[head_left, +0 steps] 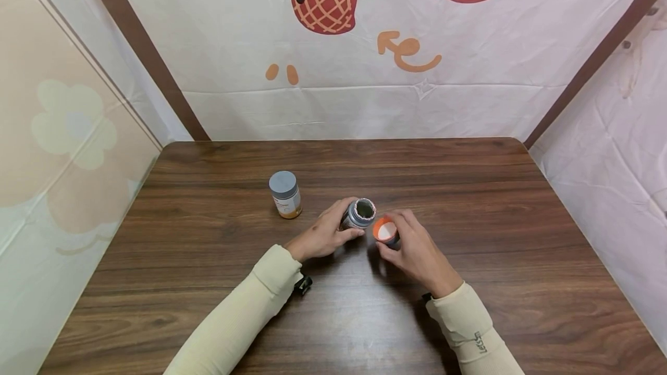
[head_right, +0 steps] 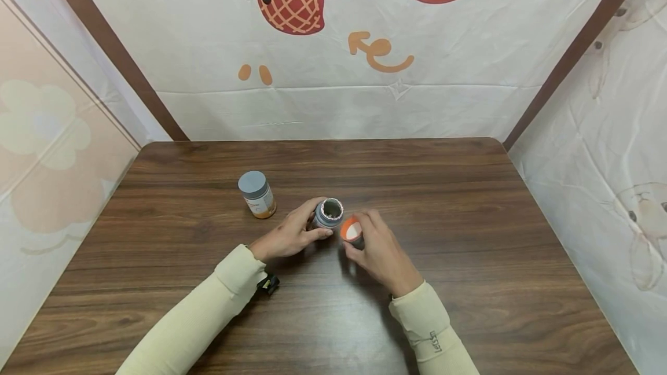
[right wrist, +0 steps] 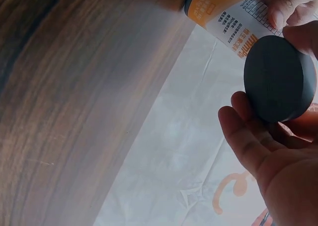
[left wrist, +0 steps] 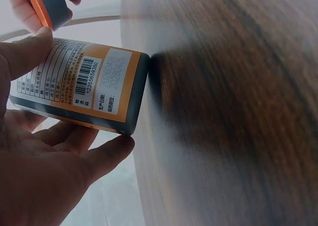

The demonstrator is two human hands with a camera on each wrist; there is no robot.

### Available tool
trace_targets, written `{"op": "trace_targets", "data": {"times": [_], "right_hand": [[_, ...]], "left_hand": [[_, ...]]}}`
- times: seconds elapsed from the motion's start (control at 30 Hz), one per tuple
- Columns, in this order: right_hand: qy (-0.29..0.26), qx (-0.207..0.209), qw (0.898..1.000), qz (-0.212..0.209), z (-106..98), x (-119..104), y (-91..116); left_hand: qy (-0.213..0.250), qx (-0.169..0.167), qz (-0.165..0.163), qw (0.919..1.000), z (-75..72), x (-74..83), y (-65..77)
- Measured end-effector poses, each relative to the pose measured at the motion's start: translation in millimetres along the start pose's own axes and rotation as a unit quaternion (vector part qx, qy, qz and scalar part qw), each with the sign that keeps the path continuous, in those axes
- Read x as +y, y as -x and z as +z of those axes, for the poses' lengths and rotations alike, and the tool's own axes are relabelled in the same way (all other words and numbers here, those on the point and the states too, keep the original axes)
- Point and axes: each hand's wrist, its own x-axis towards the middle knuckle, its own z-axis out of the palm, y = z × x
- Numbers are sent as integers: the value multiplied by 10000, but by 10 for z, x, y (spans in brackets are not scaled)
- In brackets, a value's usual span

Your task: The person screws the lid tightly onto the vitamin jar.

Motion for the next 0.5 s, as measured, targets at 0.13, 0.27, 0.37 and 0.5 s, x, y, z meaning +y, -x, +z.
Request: {"op": "trace_targets", "data": {"times": [0.13,0.27,0.37,0.5], "right_hand": [[15,37,10000,70,1,-6,-4],[1,94,9999,73,-1,-13,-8],[-6,122,9999,25,3,-9,-11],[-66,114,9999,54,9,-10,-20]], "left_hand": [[1,19,-21,10000,-1,7,7],[26,39,-30,10000,-1,10,12],[54,35,-11,10000,-1,13,14],[58,32,30,10000,6,3,15]]}}
